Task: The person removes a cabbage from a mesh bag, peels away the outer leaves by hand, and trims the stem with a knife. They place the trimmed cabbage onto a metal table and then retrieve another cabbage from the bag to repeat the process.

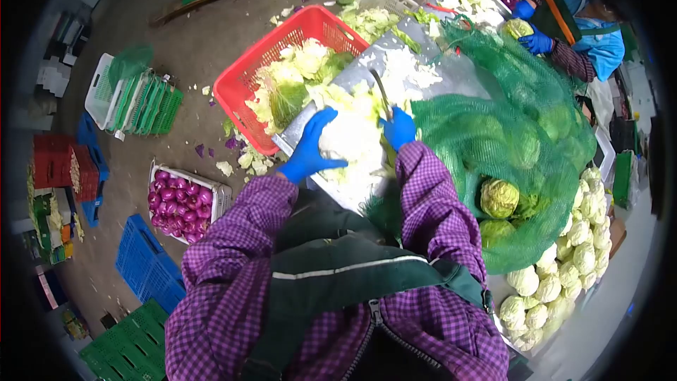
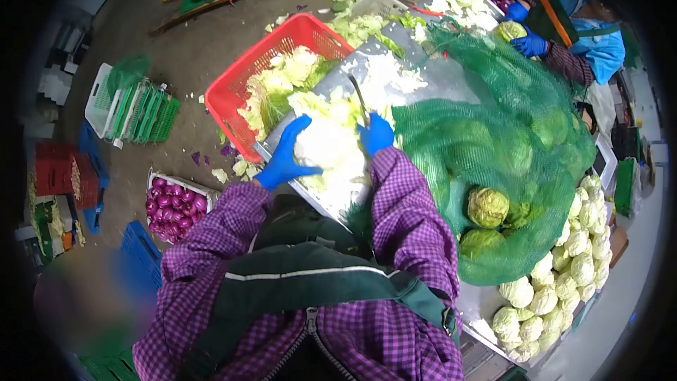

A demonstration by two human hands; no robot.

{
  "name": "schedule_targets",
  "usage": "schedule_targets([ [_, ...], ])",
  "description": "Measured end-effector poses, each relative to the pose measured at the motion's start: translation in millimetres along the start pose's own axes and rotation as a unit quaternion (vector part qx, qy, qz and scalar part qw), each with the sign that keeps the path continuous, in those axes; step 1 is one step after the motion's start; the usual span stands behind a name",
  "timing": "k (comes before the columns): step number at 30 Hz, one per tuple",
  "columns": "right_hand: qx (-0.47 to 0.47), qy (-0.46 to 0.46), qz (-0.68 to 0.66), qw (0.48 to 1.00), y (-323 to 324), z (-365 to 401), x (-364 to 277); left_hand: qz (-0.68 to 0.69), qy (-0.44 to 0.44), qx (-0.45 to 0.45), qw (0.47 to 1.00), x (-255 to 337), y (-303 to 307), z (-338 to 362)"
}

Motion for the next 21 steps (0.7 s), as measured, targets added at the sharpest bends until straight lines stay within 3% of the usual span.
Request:
schedule_targets([
  [4,-0.058,-0.066,-0.082,0.993,20.5,13.8,-13.2,0.021,0.019,-0.010,1.000,1.4,3.2,2.0],
  [6,0.042,0.073,-0.124,0.989,32.9,17.1,-37.0,0.022,0.027,-0.013,0.999,10.2,-3.0,-11.3],
  [7,0.040,0.068,-0.124,0.989,35.8,19.5,-40.6,0.007,0.057,0.014,0.998,14.5,-9.3,-12.8],
  [9,-0.031,0.161,-0.113,0.980,44.2,15.9,-52.4,-0.007,0.084,0.038,0.996,19.9,-16.2,-17.9],
  [10,-0.102,0.102,-0.083,0.986,54.9,14.5,-64.8,-0.009,0.088,0.047,0.995,21.1,-19.0,-19.2],
  [13,-0.145,0.108,-0.051,0.982,52.6,-2.9,-61.7,-0.007,0.097,0.053,0.994,15.3,-19.1,-21.3],
  [16,-0.105,0.094,-0.122,0.982,34.0,-15.0,-51.5,0.013,0.099,0.042,0.994,7.1,-17.0,-29.0],
  [18,-0.079,0.082,-0.100,0.988,28.9,-20.4,-40.7,0.031,0.100,0.035,0.994,5.3,-12.3,-29.9],
  [21,-0.086,0.040,-0.091,0.991,29.3,-27.2,-21.4,-0.017,0.037,-0.052,0.998,5.8,2.1,-28.1],
])
Point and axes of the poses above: each hand's wrist, its own z-axis away from the middle knuckle, its own y-axis out of the back of the hand, x = y × z, the point moved 1 cm from there along -z, towards the middle knuckle, and after that the axes turned 1 degree about -z, right-handed, at the moved point
